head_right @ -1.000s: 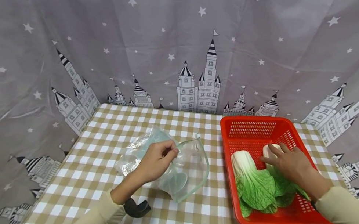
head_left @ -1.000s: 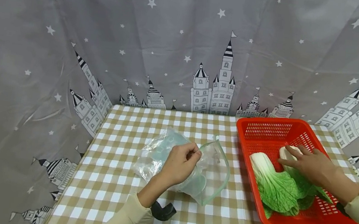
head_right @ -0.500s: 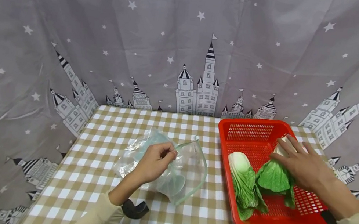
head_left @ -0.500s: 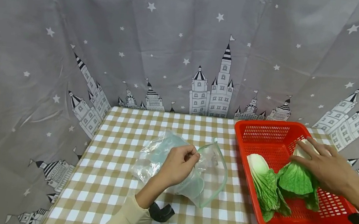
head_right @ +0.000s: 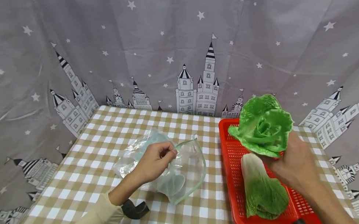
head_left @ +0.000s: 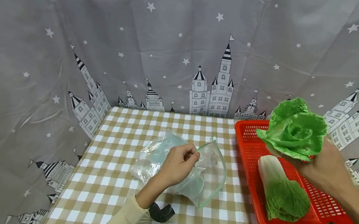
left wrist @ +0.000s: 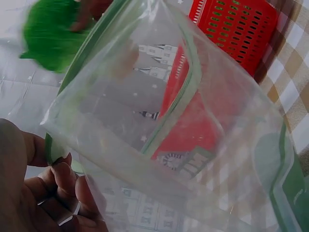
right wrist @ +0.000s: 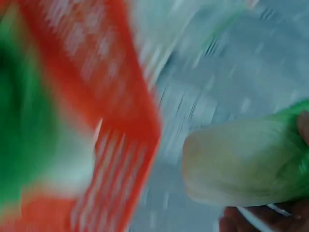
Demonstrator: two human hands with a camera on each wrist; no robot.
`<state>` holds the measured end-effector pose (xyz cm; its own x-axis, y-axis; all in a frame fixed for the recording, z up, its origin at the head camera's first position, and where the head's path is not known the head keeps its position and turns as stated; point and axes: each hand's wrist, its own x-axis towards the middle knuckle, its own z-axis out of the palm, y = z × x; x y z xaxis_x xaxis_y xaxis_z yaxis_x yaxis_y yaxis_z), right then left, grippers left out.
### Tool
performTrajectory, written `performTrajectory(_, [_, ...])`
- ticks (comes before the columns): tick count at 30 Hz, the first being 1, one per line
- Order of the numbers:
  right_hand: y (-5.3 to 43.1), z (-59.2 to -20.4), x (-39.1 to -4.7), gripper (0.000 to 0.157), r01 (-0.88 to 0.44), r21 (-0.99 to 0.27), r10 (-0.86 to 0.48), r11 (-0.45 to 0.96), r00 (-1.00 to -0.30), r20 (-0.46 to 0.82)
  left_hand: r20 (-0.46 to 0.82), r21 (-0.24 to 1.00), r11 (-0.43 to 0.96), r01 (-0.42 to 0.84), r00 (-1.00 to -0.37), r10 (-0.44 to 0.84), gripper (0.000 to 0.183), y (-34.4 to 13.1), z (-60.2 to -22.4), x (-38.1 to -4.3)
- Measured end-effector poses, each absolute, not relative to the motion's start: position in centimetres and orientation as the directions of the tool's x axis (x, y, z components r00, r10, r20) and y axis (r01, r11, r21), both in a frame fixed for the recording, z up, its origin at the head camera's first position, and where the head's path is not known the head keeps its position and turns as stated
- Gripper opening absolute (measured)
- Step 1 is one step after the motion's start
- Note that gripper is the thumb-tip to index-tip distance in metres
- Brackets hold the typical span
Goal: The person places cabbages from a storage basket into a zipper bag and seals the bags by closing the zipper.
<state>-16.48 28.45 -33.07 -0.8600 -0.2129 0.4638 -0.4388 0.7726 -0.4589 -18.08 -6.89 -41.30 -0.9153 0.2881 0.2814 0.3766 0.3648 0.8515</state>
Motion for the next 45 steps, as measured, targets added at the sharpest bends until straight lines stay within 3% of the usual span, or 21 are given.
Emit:
performTrajectory(5, [22.8, -33.9, -14.3, 0.056, -0.271, -0.755, -0.128, 0.597, -0.961, 0.244, 0.298, 0.85, 0.353, 0.391, -0.91, 0.288, 0.02, -6.8, -41.5, -18.1])
performTrajectory(8, [20.3, -34.5, -13.5, 0.06, -0.165, -0.796, -0.12, 0.582, -0.986, 0.117, 0.315, 0.85, 0.343, 0.401, -0.907, 0.278, 0.02, -6.7, -41.5, -18.1])
performTrajectory(15, [16.1, -37.5, -13.2, 0.061, -0.004, -0.93, -0.096, 0.367, -0.995, -0.034, 0.363, 0.853, 0.309, 0.421, -0.903, 0.23, 0.02, -6.2, -41.7, -17.8])
performTrajectory(22, [15.6, -39.1, -13.4, 0.068, 0.089, -0.893, 0.0, 0.442, -0.995, -0.099, 0.378, 0.864, 0.284, 0.416, -0.908, 0.178, 0.021, -6.3, -42.0, -17.7])
performTrajectory(27, [14.5, -39.6, -13.6, 0.075, 0.008, -0.908, -0.036, 0.419, -0.999, -0.025, 0.426, 0.86, 0.237, 0.452, -0.891, 0.154, 0.022, -5.9, -41.9, -17.7])
performTrajectory(30, [13.5, -40.3, -13.3, 0.085, -0.027, -0.832, -0.044, 0.554, -0.999, 0.003, 0.447, 0.854, 0.229, 0.467, -0.884, 0.137, 0.022, -5.3, -42.0, -17.4])
performTrajectory(34, [12.7, -41.5, -12.9, 0.097, 0.013, -0.713, -0.05, 0.701, -0.996, -0.068, 0.438, 0.865, 0.226, 0.447, -0.894, 0.094, 0.022, -4.8, -42.3, -16.9])
performTrajectory(40, [12.3, -42.7, -13.5, 0.097, 0.028, -0.715, -0.076, 0.698, -0.991, -0.113, 0.449, 0.883, 0.102, 0.459, -0.888, 0.102, 0.019, -4.5, -42.9, -16.5])
performTrajectory(45, [11.9, -42.9, -14.4, 0.081, 0.042, -0.716, -0.056, 0.697, -0.992, -0.112, 0.545, 0.834, 0.011, 0.551, -0.827, 0.136, 0.019, -3.9, -43.0, -16.6])
